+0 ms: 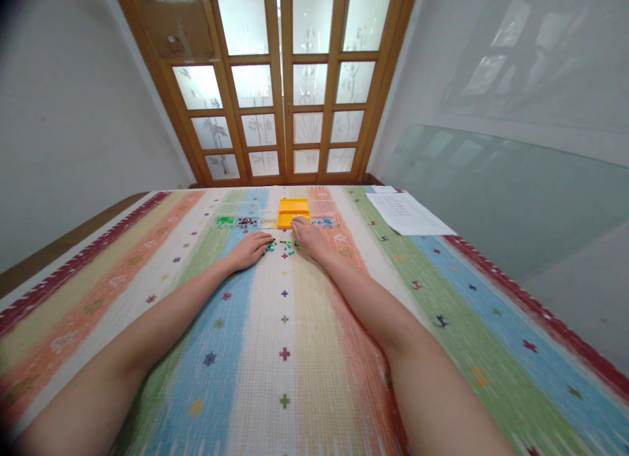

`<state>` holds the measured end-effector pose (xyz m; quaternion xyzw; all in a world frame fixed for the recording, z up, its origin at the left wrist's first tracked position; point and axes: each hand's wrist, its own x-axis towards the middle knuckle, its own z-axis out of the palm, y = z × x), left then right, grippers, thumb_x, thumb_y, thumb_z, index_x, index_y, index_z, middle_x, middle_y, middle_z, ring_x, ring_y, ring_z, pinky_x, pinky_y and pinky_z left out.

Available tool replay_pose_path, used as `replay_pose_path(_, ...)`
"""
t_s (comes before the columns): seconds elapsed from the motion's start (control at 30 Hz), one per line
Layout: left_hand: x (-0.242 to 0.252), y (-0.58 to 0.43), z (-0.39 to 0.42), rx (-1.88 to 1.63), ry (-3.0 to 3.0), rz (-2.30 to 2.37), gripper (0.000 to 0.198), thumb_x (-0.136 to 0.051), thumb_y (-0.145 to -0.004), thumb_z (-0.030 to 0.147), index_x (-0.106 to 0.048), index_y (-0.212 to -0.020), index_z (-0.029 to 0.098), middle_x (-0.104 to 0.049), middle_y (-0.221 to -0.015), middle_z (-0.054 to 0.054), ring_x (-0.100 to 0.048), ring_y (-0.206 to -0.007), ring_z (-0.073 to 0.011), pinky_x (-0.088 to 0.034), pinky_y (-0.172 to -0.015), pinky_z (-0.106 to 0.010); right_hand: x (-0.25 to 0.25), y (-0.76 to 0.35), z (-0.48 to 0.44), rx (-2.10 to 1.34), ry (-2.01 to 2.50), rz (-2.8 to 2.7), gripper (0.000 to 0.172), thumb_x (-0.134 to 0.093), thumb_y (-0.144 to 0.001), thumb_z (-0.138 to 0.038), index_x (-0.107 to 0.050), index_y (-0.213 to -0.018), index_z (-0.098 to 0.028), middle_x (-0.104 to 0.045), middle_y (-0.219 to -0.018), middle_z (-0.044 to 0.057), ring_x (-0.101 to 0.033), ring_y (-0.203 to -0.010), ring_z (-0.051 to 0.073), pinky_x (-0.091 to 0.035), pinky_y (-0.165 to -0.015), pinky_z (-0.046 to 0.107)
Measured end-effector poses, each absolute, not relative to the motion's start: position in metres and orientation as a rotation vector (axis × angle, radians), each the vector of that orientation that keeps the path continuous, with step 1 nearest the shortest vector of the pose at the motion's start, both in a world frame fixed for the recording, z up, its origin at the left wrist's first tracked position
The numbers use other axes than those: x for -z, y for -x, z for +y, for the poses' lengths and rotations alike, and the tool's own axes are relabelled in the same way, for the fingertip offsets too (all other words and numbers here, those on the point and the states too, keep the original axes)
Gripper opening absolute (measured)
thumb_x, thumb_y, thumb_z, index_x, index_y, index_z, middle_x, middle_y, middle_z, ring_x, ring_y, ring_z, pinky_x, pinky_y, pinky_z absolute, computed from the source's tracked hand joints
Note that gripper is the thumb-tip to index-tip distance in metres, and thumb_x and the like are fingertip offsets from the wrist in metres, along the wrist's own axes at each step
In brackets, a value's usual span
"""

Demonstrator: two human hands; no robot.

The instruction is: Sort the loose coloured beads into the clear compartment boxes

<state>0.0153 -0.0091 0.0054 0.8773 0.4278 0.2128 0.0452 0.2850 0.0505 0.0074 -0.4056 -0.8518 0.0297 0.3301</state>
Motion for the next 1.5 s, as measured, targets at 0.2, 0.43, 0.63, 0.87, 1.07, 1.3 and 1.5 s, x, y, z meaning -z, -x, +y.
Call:
replay_pose_path(0.2,-0.011,-0.016,-0.013,-0.582,-2.711,1.234,0.046,-0.039,-0.108,0.035,-0.063,-0.145,0.022,-0.062,-0.15,-0.008,-0.05,-0.144,-0.023,-0.034,-0.127,-0.046,-0.006,-0.297,0.067,-0.102,1.118,-1.952,0.047,-0.032,-0.11,-0.036,-0.074,-0.119,-0.017,-0.072,-0.127,0.013,-0.067,-0.112,0.026,-0.052,-0.105,0.04)
replay_pose_path(0.43,-0.012,-0.017,-0.015,-0.556,-2.711,1.242,0.048,-0.035,-0.108,0.035,-0.063,-0.145,0.021,-0.063,-0.15,-0.008,-0.05,-0.144,-0.0224,-0.035,-0.127,-0.045,-0.002,-0.322,0.08,-0.098,1.195,-1.751,0.047,-0.034,-0.108,-0.038,-0.073,-0.123,-0.016,-0.069,-0.135,0.016,-0.061,-0.126,0.031,-0.046,-0.115,0.049)
replay_pose_path(0.63,-0.011,-0.017,-0.014,-0.612,-2.703,1.285,0.045,-0.038,-0.107,0.033,-0.069,-0.137,0.02,-0.069,-0.141,-0.008,-0.056,-0.136,-0.0233,-0.04,-0.122,-0.045,0.002,-0.322,0.081,-0.058,1.223,-1.902,0.045,-0.038,-0.108,-0.036,-0.077,-0.117,-0.016,-0.07,-0.132,0.016,-0.064,-0.12,0.031,-0.049,-0.112,0.049)
replay_pose_path(0.87,-0.013,-0.02,-0.016,-0.524,-2.755,1.259,0.048,-0.043,-0.106,0.04,-0.062,-0.146,0.021,-0.06,-0.153,-0.008,-0.048,-0.147,-0.0249,-0.032,-0.128,-0.045,-0.003,-0.293,0.058,0.007,1.111,-2.161,0.037,-0.045,-0.108,-0.03,-0.079,-0.114,-0.018,-0.07,-0.135,0.015,-0.062,-0.127,0.028,-0.046,-0.115,0.047)
replay_pose_path(1.07,-0.01,-0.023,-0.014,-0.456,-2.759,1.304,0.051,-0.035,-0.109,0.043,-0.06,-0.148,0.021,-0.058,-0.156,-0.007,-0.044,-0.15,-0.026,-0.028,-0.129,-0.045,-0.007,-0.29,0.052,0.001,1.084,-2.211,0.036,-0.044,-0.109,-0.03,-0.079,-0.111,-0.019,-0.073,-0.128,0.013,-0.064,-0.121,0.026,-0.049,-0.11,0.045)
replay_pose_path(1.3,-0.008,-0.02,-0.011,-0.522,-2.753,1.311,0.054,-0.028,-0.11,0.04,-0.064,-0.143,0.016,-0.062,-0.151,-0.01,-0.05,-0.144,-0.0246,-0.031,-0.128,-0.044,-0.007,-0.291,0.052,-0.016,1.066,-2.218,0.036,-0.044,-0.11,-0.031,-0.078,-0.112,-0.019,-0.074,-0.124,0.012,-0.065,-0.116,0.025,-0.05,-0.108,0.043)
replay_pose_path(1.5,-0.008,0.002,0.002,-0.77,-2.654,1.501,0.053,-0.029,-0.111,0.04,-0.066,-0.141,0.018,-0.063,-0.149,-0.011,-0.052,-0.141,-0.0246,-0.034,-0.126,-0.047,-0.001,-0.295,0.054,-0.026,1.056,-2.219,0.034,-0.046,-0.109,-0.03,-0.078,-0.115,-0.018,-0.071,-0.132,0.013,-0.063,-0.123,0.026,-0.048,-0.111,0.043)
